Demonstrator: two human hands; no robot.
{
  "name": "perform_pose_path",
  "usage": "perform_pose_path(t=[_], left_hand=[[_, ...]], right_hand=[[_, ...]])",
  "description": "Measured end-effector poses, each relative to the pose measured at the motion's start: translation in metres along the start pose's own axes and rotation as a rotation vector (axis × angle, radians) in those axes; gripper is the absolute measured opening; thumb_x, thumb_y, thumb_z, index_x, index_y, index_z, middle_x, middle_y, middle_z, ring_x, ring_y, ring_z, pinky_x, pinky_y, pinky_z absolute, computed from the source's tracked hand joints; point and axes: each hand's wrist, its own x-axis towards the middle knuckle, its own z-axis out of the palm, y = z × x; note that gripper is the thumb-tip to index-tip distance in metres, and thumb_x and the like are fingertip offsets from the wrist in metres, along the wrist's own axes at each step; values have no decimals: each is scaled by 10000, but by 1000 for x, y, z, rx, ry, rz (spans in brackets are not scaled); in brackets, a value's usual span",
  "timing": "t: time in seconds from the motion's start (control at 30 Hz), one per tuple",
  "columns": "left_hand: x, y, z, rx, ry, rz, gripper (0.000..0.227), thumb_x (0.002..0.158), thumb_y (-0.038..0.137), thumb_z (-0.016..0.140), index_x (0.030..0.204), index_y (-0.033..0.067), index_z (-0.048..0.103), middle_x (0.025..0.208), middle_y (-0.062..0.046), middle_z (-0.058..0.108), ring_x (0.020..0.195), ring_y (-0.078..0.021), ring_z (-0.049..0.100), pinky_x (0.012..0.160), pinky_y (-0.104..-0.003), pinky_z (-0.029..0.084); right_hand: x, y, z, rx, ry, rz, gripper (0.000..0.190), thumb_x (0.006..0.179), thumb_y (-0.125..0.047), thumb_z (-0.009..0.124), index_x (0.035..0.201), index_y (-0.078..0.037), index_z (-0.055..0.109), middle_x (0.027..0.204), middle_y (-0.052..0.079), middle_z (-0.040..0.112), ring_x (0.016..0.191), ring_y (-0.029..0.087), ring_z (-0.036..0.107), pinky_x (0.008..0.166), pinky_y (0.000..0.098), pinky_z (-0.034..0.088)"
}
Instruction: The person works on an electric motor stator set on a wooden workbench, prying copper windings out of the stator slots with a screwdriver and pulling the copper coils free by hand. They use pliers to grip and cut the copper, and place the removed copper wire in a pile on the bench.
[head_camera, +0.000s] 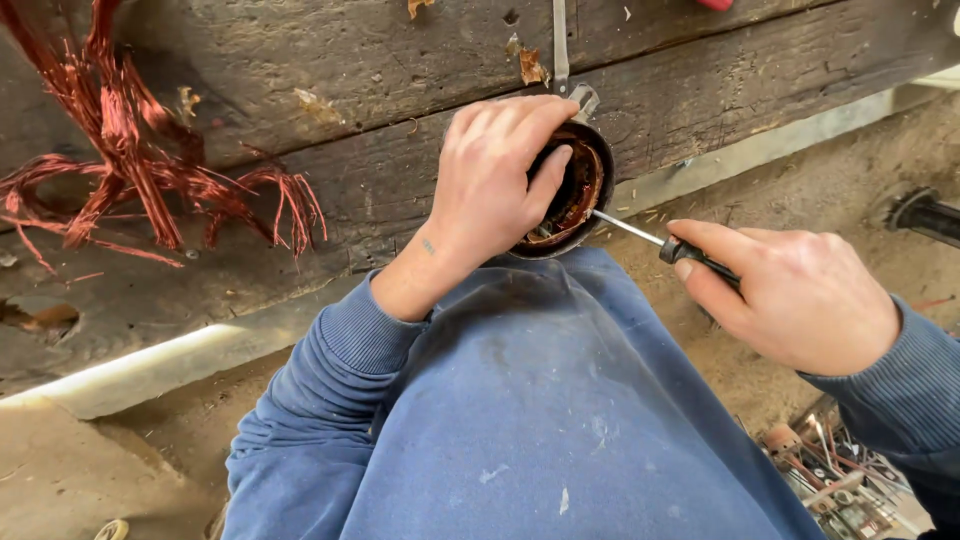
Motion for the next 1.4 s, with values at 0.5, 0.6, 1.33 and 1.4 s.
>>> perform_pose_path(t=[0.5,0.6,1.33,1.4], left_hand=[[2,6,4,-27,40,-56,241,978,148,682,1216,112,682,1203,-58,729,1157,-252,677,1073,-428,449],[4,7,4,-27,40,-70,236,976,145,682,1210,110,686,1199,-61,733,1155,-250,679,1065,-426,448],[1,10,7,28,-33,-152,208,986,164,694,1189,122,715,1189,-55,756,1093,-242,701,1068,-408,445],[3,14,7,37,-36,-145,197,997,158,693,1189,121,715,1191,-54,757,1101,-246,699,1064,-402,448]], right_hand=[[-12,21,47,115,244,-128,381,871,-232,741,1222,-83,732,783,99,707,620,270,682,560,376,540],[-11,16,41,52,268,-157,382,860,-225,757,1210,-74,735,739,104,688,601,278,677,543,389,537],[7,51,89,288,497,-340,361,893,-198,742,1226,-68,696,778,116,677,646,284,673,566,391,536],[1,53,92,359,495,-339,365,897,-204,736,1232,-67,685,822,126,690,679,297,683,583,400,543]])
